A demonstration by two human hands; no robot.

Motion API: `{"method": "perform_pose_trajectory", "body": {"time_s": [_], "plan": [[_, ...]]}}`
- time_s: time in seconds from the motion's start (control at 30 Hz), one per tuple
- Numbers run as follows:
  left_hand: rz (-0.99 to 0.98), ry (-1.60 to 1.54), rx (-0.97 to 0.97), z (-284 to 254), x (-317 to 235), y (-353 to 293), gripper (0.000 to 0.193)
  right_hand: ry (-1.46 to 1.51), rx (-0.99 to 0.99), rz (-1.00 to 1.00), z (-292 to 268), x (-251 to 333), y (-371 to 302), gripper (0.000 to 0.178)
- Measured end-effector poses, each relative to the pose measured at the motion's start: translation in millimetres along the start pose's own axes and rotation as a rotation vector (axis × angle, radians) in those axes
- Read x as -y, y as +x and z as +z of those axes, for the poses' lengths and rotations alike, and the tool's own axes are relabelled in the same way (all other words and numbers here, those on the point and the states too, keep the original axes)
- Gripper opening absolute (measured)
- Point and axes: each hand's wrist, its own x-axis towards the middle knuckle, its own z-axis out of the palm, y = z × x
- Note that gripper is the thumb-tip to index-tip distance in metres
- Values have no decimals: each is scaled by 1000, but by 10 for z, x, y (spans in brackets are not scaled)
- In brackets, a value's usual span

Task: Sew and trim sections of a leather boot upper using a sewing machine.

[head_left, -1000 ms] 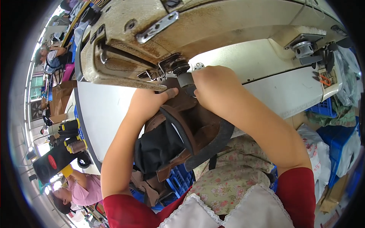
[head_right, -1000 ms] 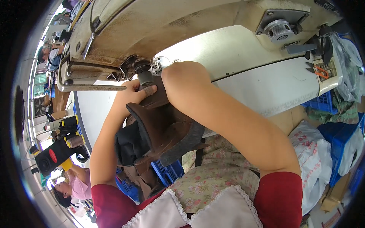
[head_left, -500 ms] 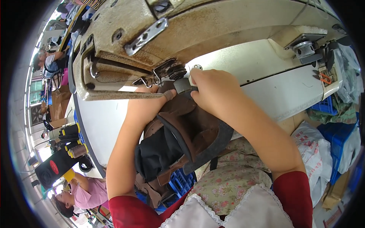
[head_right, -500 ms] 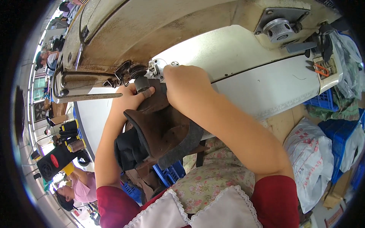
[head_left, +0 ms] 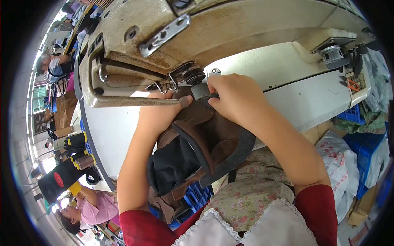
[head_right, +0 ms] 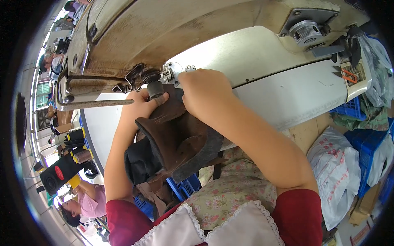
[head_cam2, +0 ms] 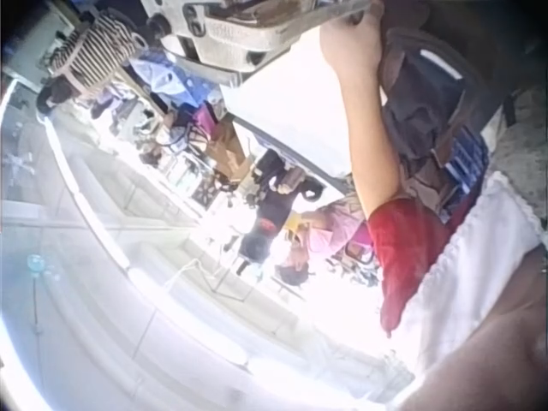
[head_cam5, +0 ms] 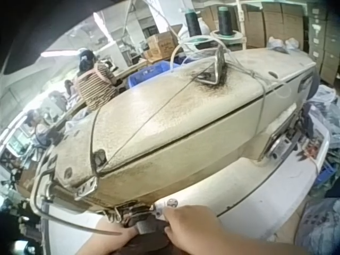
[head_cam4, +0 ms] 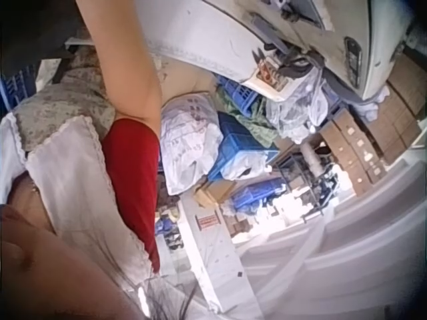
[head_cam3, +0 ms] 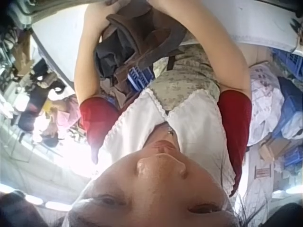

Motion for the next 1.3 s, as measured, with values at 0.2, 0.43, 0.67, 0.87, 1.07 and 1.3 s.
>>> {"method": "perform_pose_trajectory", "body": {"time_s": [0.2, 0.43, 0.67, 0.87, 1.07, 1.3], "plan": [[35, 1, -9, 9, -26, -2, 50, 10, -19, -80, -36, -16, 16, 13], [14, -6, -75, 113, 223, 85, 64, -3, -15, -75, -15, -14, 29, 21], [8, 14, 15, 31, 24, 29, 54, 24, -73, -126, 28, -51, 57, 9], [84, 36, -35, 46, 50, 47, 51, 12, -43, -110, -16, -21, 55, 7], [58, -70, -27, 22, 40, 3, 46, -75, -99, -144, -3, 38, 49, 8], [-1, -61, -42, 8, -16, -42, 45, -173, 138, 4, -121, 114, 185, 38]]}}
